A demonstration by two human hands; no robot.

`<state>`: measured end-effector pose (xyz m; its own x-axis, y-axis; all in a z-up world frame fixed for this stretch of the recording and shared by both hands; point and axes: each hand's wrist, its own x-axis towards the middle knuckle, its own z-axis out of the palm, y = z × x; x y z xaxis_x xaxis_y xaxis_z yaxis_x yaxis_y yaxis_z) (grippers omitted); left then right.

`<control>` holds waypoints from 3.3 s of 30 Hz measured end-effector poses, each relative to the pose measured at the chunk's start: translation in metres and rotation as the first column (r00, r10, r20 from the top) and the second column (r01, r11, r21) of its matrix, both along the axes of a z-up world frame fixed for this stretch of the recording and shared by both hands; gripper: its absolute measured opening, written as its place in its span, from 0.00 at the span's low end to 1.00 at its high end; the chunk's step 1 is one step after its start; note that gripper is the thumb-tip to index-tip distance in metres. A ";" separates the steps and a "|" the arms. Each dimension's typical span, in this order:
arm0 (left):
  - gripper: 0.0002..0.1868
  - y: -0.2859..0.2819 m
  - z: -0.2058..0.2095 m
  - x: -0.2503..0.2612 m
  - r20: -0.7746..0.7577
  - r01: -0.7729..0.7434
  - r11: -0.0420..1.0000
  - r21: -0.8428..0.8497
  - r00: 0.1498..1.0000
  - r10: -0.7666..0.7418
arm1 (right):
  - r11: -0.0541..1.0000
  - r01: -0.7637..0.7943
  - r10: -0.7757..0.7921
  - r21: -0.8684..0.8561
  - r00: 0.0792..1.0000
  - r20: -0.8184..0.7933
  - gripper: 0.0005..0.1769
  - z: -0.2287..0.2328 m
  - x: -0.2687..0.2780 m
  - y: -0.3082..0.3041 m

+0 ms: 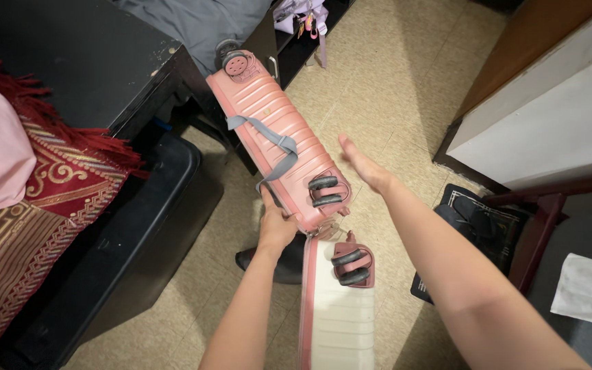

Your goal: The person unpacks clothes from a suitcase, placing them on a bed. They then close the suitcase, reopen it, and fold a light green sweater on the bed.

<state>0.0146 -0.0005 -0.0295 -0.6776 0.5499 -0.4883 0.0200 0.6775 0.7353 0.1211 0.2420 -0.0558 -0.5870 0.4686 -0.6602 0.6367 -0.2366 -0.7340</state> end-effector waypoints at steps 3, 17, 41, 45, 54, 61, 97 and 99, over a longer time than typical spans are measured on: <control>0.62 0.002 -0.001 0.006 0.012 -0.007 1.000 0.015 1.000 0.007 | 0.730 0.271 -0.271 0.628 0.958 -0.097 0.60 0.012 -0.002 -0.007; 0.51 0.048 -0.007 0.067 -0.017 -0.014 1.000 0.008 1.000 0.014 | 0.464 0.022 0.145 0.886 0.984 -0.101 0.46 0.082 0.049 -0.048; 0.55 0.108 -0.010 0.200 0.186 0.644 0.750 0.153 0.726 -0.661 | 0.222 -0.429 -0.170 0.876 0.868 0.467 0.17 -0.004 0.124 0.049; 0.36 0.079 -0.004 0.211 0.553 0.806 0.584 0.097 0.444 -0.704 | 0.217 -0.391 -0.225 0.895 0.872 0.435 0.18 0.006 0.144 0.059; 0.19 0.104 -0.037 0.293 0.325 0.654 0.734 0.182 0.665 -0.673 | 0.347 -0.085 -0.203 0.934 0.966 0.163 0.40 0.006 0.276 0.013; 0.18 0.109 -0.058 0.325 0.267 0.711 0.703 0.012 0.675 -0.688 | 0.847 0.364 -0.376 0.388 0.925 -0.049 0.55 0.002 0.378 -0.143; 0.27 -0.195 -0.196 0.042 0.237 0.707 0.487 -0.514 0.662 -0.711 | 0.851 0.343 -0.521 0.397 0.638 0.566 0.26 -0.244 0.316 -0.372; 0.27 -0.216 -0.204 0.038 0.214 0.705 0.495 -0.509 0.660 -0.720 | 0.821 0.376 -0.566 0.430 0.638 0.522 0.29 -0.254 0.317 -0.385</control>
<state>0.0529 -0.2164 -0.2335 -0.1870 0.5229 -0.8316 0.6821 0.6784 0.2731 0.4381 -0.1433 -0.3098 0.2454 0.7681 -0.5914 0.8102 -0.4975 -0.3100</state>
